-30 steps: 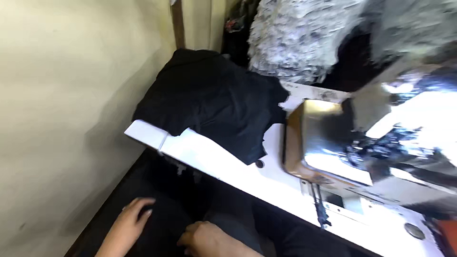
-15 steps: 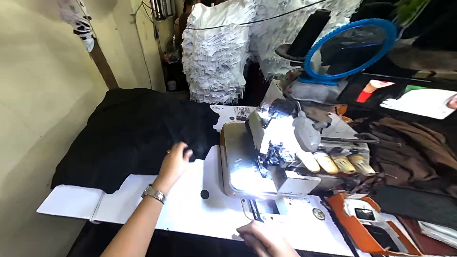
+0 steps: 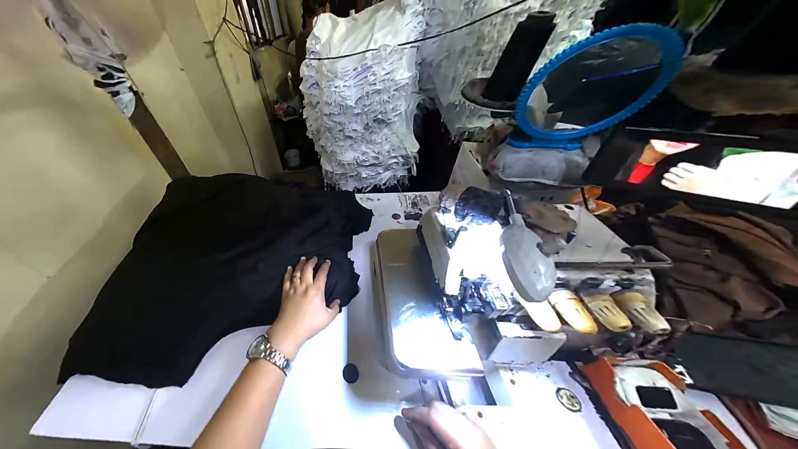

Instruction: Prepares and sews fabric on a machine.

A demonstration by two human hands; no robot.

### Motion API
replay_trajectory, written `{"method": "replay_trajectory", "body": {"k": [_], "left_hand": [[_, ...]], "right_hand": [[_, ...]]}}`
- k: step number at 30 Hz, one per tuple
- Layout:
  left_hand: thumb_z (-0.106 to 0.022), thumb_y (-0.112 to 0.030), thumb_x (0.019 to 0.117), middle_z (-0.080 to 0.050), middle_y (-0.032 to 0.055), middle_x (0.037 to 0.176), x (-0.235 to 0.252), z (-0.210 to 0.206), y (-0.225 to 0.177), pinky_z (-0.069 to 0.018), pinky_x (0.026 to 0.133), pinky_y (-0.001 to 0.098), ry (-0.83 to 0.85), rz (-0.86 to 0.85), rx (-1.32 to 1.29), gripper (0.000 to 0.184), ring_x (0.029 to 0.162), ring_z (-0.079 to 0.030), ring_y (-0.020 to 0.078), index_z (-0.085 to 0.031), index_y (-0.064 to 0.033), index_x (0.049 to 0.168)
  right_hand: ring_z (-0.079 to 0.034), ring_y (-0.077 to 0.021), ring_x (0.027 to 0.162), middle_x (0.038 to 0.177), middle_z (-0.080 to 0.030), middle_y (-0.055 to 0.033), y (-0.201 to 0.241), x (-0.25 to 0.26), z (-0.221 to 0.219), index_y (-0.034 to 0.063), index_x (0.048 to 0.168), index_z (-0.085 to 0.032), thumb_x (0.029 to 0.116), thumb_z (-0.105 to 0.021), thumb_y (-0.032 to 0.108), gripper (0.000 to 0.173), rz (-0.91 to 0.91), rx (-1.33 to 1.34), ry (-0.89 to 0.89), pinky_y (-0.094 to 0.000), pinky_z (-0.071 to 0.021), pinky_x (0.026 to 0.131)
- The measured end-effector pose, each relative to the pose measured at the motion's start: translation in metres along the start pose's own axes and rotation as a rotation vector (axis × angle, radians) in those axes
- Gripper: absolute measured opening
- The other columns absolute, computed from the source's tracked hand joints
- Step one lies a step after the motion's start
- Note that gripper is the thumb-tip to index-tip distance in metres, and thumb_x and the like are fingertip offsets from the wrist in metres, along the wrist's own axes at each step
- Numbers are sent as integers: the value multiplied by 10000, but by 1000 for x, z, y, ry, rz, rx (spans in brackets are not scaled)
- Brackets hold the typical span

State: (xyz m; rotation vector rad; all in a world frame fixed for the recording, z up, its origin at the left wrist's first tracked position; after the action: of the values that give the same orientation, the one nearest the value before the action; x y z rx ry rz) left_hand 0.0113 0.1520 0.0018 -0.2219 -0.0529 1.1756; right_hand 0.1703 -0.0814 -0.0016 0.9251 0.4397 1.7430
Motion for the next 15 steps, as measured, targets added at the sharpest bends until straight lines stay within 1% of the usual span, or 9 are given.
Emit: {"method": "replay_trajectory", "body": {"k": [1, 3, 4, 5, 6, 8, 10, 13, 15], "left_hand": [[-684, -376, 906, -344, 175, 1633, 4, 0, -3, -177, 1232, 591, -40, 13, 39, 769, 1534, -270, 360, -394, -170, 1587], [-710, -198, 889, -467, 215, 1538, 16, 6, -5, -324, 1166, 579, -160, 11, 80, 753, 1432, -436, 384, -408, -129, 1577], [-732, -178, 881, -546, 221, 1454, 20, 11, -4, -403, 1102, 573, -231, -4, 89, 718, 1346, -526, 388, -461, -100, 1541], [-763, -212, 872, -614, 220, 1359, 23, 17, -2, -464, 1036, 564, -296, -15, 79, 665, 1254, -595, 390, -533, -71, 1481], [-773, -278, 876, -647, 208, 1306, 25, 24, 2, -484, 1016, 549, -314, 4, 39, 620, 1211, -623, 377, -584, -56, 1424], [-759, -395, 866, -681, 174, 1261, 19, 35, 6, -497, 1023, 517, -293, 64, -66, 586, 1193, -646, 337, -646, -42, 1320], [-754, -422, 857, -688, 176, 1261, -3, 36, 6, -495, 1036, 519, -283, 63, -147, 593, 1200, -648, 334, -663, -25, 1289], [-770, -389, 823, -730, 182, 1170, -58, 31, -2, -538, 970, 550, -453, -59, -146, 550, 1110, -698, 359, -711, -1, 1209], [-786, -381, 753, -761, 151, 1035, -94, 27, -13, -587, 846, 533, -623, -162, -59, 510, 968, -741, 339, -749, -17, 1108]], "right_hand": [[-732, -282, 816, 895, -740, -172, -1, 0, 0, -9, 1060, -755, 973, -599, 42, 186, 0, -4, -11, -414, -600, 777], [-729, -286, 810, 896, -739, -177, -1, -1, 0, -13, 1061, -753, 967, -601, 32, 184, 0, -5, -19, -415, -599, 776], [-729, -286, 813, 901, -738, -177, -1, -1, -1, -12, 1062, -751, 966, -601, 30, 183, 4, -4, -19, -414, -599, 779], [-728, -290, 808, 897, -736, -181, -2, -2, -1, -16, 1061, -750, 962, -601, 26, 183, 10, 0, -27, -417, -599, 774], [-726, -289, 804, 891, -733, -182, -2, -2, -1, -17, 1062, -749, 963, -599, 24, 184, 16, 5, -36, -414, -599, 773], [-719, -276, 797, 874, -729, -175, -2, -4, 1, -18, 1062, -749, 973, -591, 32, 189, 20, 11, -61, -389, -594, 773], [-718, -274, 792, 864, -728, -175, -2, -6, 1, -27, 1056, -749, 975, -595, 41, 187, 21, 10, -81, -383, -593, 774], [-718, -285, 802, 876, -730, -184, 0, -4, 0, -36, 1062, -750, 975, -596, 51, 197, 32, 13, -83, -402, -592, 784], [-723, -294, 818, 890, -735, -191, 3, -3, 1, -41, 1062, -750, 971, -588, 46, 205, 36, 5, -77, -405, -590, 800]]}}
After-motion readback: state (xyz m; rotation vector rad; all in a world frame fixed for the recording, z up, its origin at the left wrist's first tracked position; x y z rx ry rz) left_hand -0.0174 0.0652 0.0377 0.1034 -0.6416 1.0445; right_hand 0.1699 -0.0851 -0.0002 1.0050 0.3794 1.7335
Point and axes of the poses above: each hand's wrist, its own x-axis towards the middle knuckle, its own z-axis out of the back of the hand, y = z × x, the point moved 9 cm from there along x, towards the middle knuckle
